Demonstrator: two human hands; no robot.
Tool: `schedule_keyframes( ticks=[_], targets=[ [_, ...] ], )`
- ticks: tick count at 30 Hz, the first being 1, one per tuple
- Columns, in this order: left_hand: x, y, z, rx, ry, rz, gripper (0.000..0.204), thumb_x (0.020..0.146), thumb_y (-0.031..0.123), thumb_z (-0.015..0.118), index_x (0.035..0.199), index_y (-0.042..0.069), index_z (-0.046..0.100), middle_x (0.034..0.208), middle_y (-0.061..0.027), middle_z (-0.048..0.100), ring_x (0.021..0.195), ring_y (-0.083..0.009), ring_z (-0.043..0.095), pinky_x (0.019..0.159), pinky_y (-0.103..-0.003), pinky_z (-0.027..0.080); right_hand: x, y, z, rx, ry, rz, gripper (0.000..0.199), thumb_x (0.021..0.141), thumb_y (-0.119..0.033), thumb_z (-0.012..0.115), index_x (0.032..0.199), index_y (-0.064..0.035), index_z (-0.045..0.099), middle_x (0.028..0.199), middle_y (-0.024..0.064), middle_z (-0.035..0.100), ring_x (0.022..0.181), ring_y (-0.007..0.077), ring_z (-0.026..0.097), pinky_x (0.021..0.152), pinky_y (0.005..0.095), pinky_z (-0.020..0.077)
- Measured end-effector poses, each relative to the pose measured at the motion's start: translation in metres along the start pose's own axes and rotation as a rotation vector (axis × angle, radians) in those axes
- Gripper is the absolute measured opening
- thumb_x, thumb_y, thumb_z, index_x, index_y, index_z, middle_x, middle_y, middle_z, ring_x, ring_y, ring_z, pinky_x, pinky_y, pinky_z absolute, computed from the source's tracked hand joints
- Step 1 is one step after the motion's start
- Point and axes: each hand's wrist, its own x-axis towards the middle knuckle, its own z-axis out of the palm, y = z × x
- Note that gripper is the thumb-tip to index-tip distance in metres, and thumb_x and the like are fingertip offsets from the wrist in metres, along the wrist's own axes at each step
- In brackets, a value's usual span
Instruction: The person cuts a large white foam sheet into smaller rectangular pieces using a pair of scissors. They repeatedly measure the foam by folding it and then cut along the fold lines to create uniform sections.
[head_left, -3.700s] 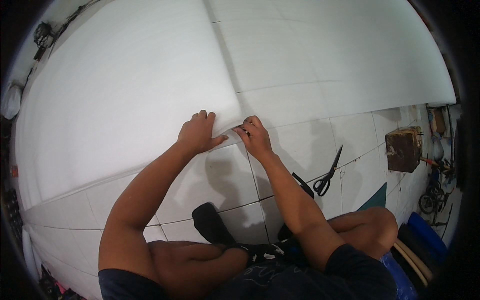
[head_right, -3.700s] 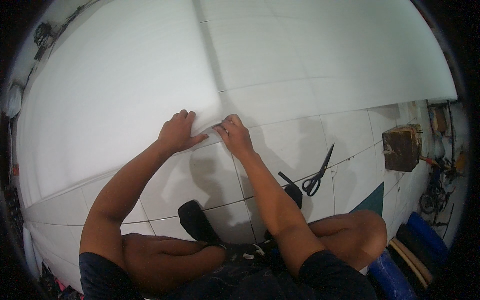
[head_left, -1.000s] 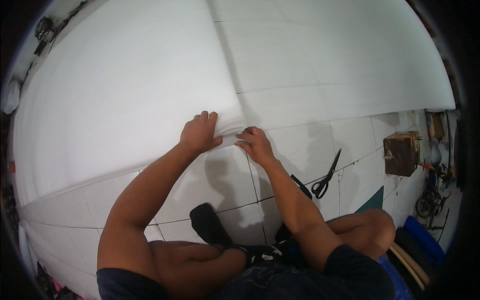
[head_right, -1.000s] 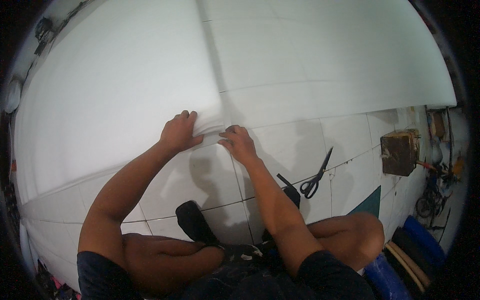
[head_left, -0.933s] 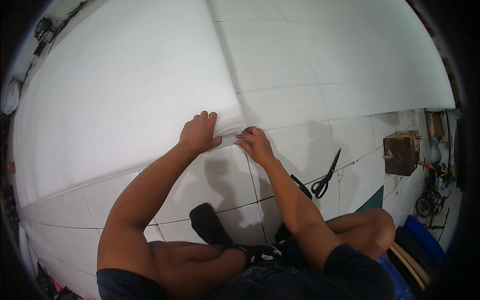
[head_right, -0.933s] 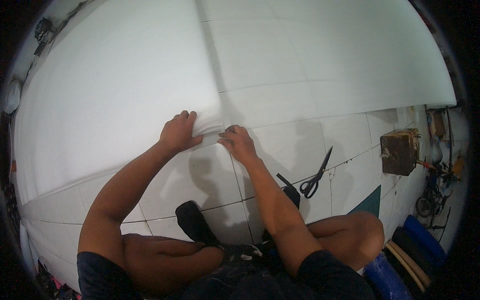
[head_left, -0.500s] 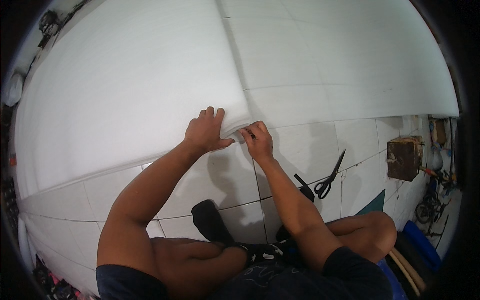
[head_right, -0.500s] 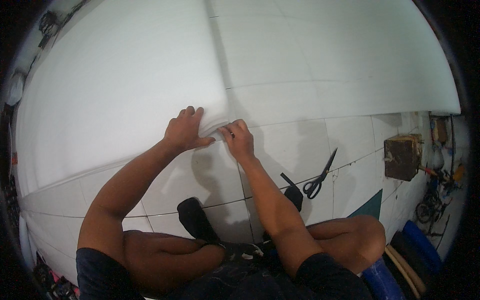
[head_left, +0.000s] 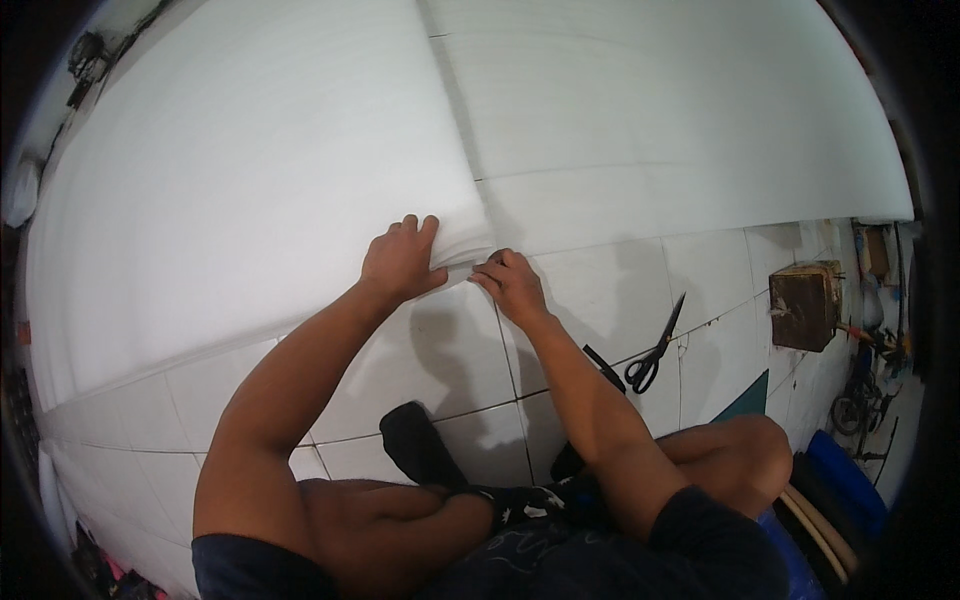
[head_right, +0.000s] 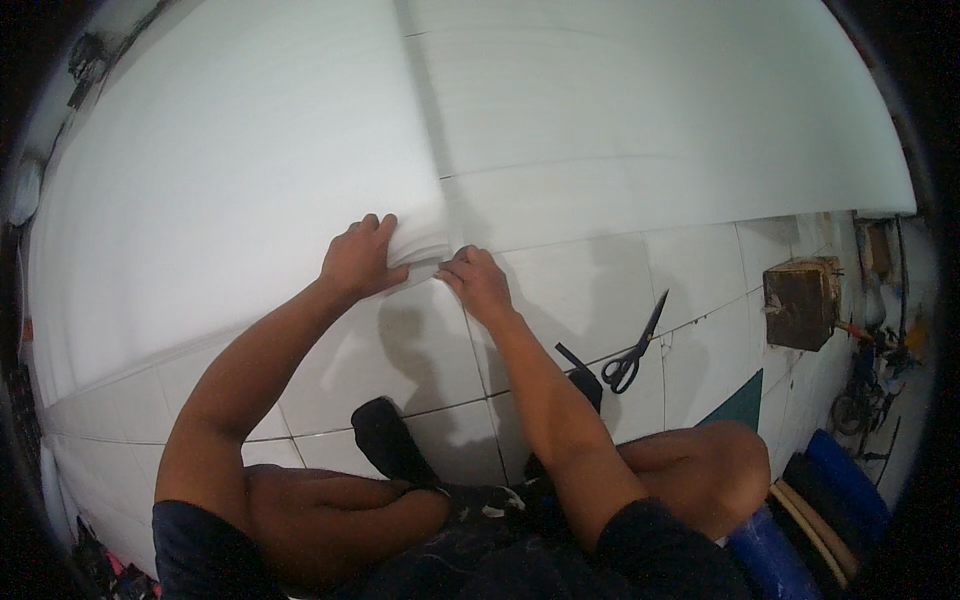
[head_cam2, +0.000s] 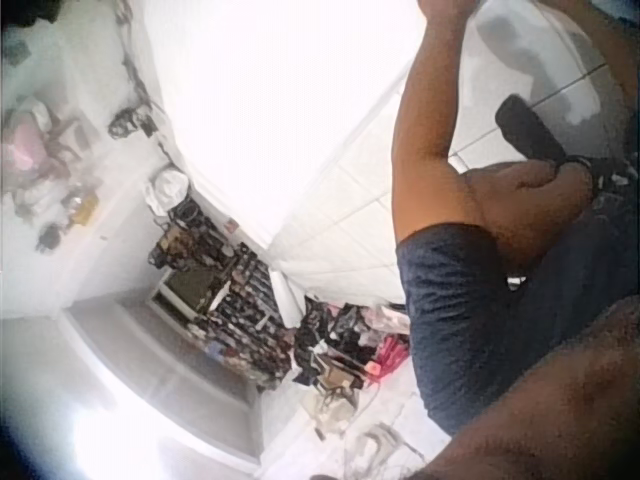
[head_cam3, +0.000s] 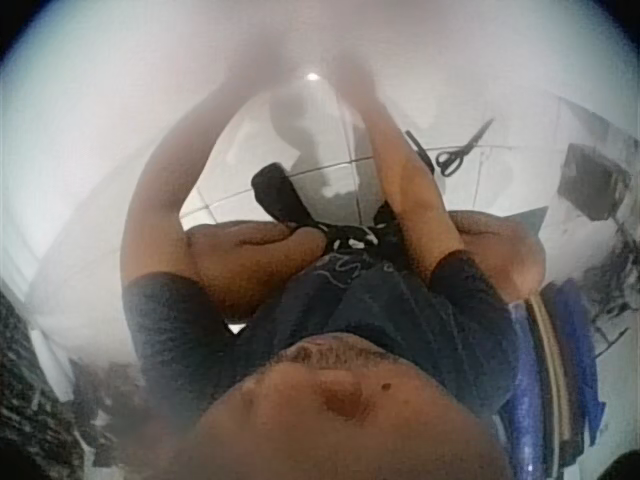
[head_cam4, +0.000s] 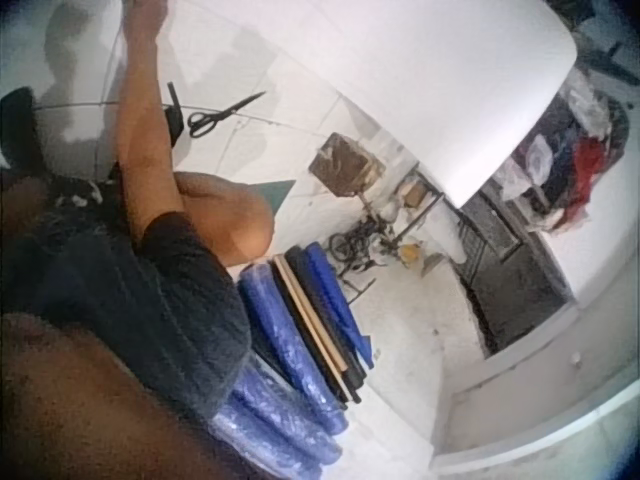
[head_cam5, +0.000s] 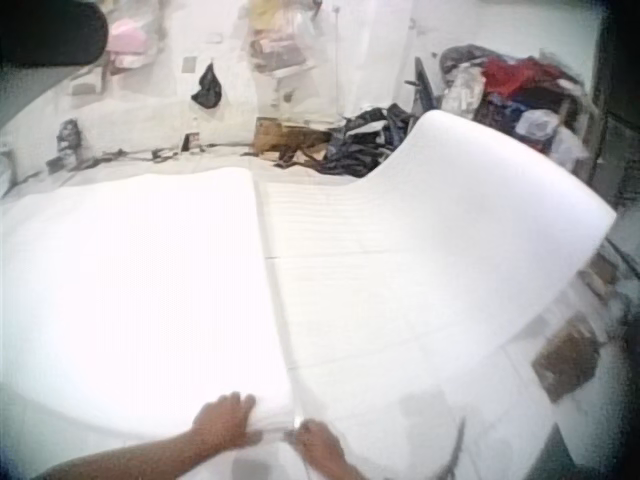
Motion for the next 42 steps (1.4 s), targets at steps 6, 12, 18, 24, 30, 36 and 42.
schedule_keyframes(
  ticks=[6,12,18,24,30,36,42],
  targets=[
    [-0.002,0.002,0.000,0.019,-0.007,-0.012,0.066,0.074,0.039,0.077,0.124,0.006,0.049,0.109,-0.0166,0.058,0.103,-0.0336,0.062,0.083,-0.045,0.056,0.001,-0.018,0.006,0.307,0.102,0.122,0.024,0.087,-0.024,0.073,0.101,-0.0051,0.069,0.100,0.0118,0.060,0.088,0.0301,0.062,0.075,0.0385,0.0522],
    [-0.004,0.006,0.003,0.108,0.002,0.031,0.073,0.073,0.045,0.080,0.127,0.007,0.049,0.115,-0.0167,0.054,0.112,-0.0304,0.057,0.083,-0.042,0.056,0.006,-0.008,0.013,0.712,-0.032,0.437,0.029,0.087,-0.021,0.066,0.104,0.0024,0.067,0.100,0.0123,0.066,0.088,0.0210,0.063,0.078,0.0337,0.0503],
    [-0.016,-0.029,-0.028,-0.296,0.031,0.014,0.079,0.077,0.059,0.074,0.133,0.006,0.054,0.130,-0.0134,0.056,0.124,-0.0305,0.053,0.101,-0.044,0.047,0.019,0.009,-0.024,1.205,-0.426,0.738,0.050,0.088,-0.032,0.061,0.125,0.0000,0.057,0.116,0.0107,0.059,0.105,0.0242,0.058,0.093,0.0362,0.0494],
    [-0.091,-0.130,-0.061,-0.529,0.619,-0.365,0.047,0.093,0.036,0.068,0.119,-0.003,0.061,0.107,-0.0163,0.064,0.096,-0.0217,0.061,0.084,-0.036,0.051,0.043,-0.014,-0.038,1.099,-0.354,0.909,0.086,0.087,-0.060,0.063,0.135,0.0092,0.047,0.122,0.0241,0.057,0.109,0.0296,0.058,0.087,0.0377,0.0534],
    [-0.197,-0.186,0.038,-1.381,0.759,-1.307,0.111,0.075,0.072,0.068,0.151,0.002,0.025,0.123,-0.0165,0.047,0.099,-0.0246,0.049,0.087,-0.042,0.046,0.057,-0.022,-0.017,0.619,-0.341,0.789,0.082,0.086,-0.056,0.064,0.124,0.0154,0.053,0.113,0.0268,0.063,0.102,0.0321,0.063,0.089,0.0404,0.0512],
    [-0.163,-0.168,0.097,-1.613,0.936,-1.176,0.087,0.083,0.064,0.066,0.137,-0.001,0.044,0.109,-0.0114,0.052,0.088,-0.0201,0.054,0.083,-0.039,0.049,0.054,-0.012,-0.011,0.589,-0.375,0.714,0.080,0.088,-0.054,0.061,0.128,0.0147,0.052,0.118,0.0289,0.062,0.110,0.0341,0.061,0.096,0.0388,0.0468],
    [-0.148,-0.174,0.091,-1.409,0.893,-1.380,0.076,0.086,0.062,0.064,0.123,-0.004,0.053,0.101,-0.0085,0.055,0.085,-0.0192,0.052,0.077,-0.037,0.047,0.051,-0.033,-0.012,0.129,-0.198,0.573,0.073,0.087,-0.052,0.061,0.126,0.0102,0.057,0.122,0.0283,0.062,0.113,0.0387,0.061,0.098,0.0422,0.0466]
  ],
)
